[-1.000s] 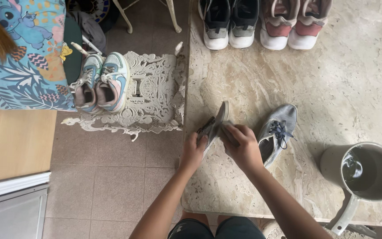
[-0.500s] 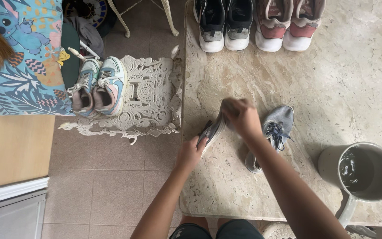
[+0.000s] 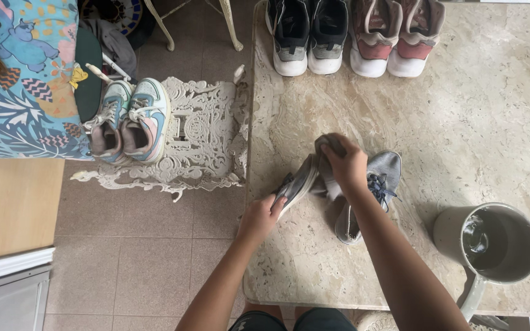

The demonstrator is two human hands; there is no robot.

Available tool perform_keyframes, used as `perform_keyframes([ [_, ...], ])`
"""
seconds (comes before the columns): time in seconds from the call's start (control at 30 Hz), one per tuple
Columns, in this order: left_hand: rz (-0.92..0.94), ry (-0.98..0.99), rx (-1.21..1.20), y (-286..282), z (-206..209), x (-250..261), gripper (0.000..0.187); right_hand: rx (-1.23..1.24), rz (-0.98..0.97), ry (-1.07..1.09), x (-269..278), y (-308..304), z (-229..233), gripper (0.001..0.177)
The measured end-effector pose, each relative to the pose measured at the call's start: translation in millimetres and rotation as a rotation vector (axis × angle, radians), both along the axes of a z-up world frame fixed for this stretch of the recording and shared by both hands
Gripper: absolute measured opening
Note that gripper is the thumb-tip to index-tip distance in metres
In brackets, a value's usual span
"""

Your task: The person cleans a shoe using a cloth and water, wiping the sides, sole, and upper material before setting it down.

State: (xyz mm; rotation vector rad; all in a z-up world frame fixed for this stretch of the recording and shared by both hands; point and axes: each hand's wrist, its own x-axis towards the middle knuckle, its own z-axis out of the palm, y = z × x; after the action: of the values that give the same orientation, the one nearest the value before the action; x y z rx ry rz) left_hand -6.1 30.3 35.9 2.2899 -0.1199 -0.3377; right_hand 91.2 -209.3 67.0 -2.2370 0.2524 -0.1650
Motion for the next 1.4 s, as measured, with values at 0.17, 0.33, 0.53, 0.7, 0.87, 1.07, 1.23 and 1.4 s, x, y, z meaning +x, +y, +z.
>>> perform_keyframes([
  [0.17,0.008,-0.017,0.018,-2.3,-6.2,-3.5,0.045,-0.028,0.052,-0.186,-3.8,9.3,1.3,0.038],
  [0.33,-0.001,0.036,0.009,-8.4,-1.3,-9.0,0.042,-0.112,0.054,-0.18,-65.4,44.5,6.9,0.031],
  [0.53,0.008,-0.001,-0.042,-8.5,9.1,-10.4,0.037,0.195,0.076,-0.096,-114.6,50.2,19.0,0.04],
  [0.7,-0.003,0.111,0.001,-6.2,12.5,-4.0,0.043,0.091,-0.02,-0.054,-40.4,7.1,27.5,0.036],
  [0.87,-0.023,0.192,-0.037,-4.7,14.6,-0.6,0.041,0.07,0.027,0.063,-47.8,28.6,19.0,0.036],
  [1.07,0.007,0.087,-0.085,-4.1,8.2,-3.1,0.04,0.161,0.015,0.205,-121.5,59.5,25.1,0.029],
  [1.23,0.072,0.038,-0.135,5.0,5.9,2.7,0.042,0.067,0.123,-0.07,-96.6,42.6,25.3,0.036],
  [1.4,0.074,0.176,-0.075,3.6,1.0,3.5,0.045,-0.007,0.091,-0.059,-29.8,19.3,22.4,0.038],
])
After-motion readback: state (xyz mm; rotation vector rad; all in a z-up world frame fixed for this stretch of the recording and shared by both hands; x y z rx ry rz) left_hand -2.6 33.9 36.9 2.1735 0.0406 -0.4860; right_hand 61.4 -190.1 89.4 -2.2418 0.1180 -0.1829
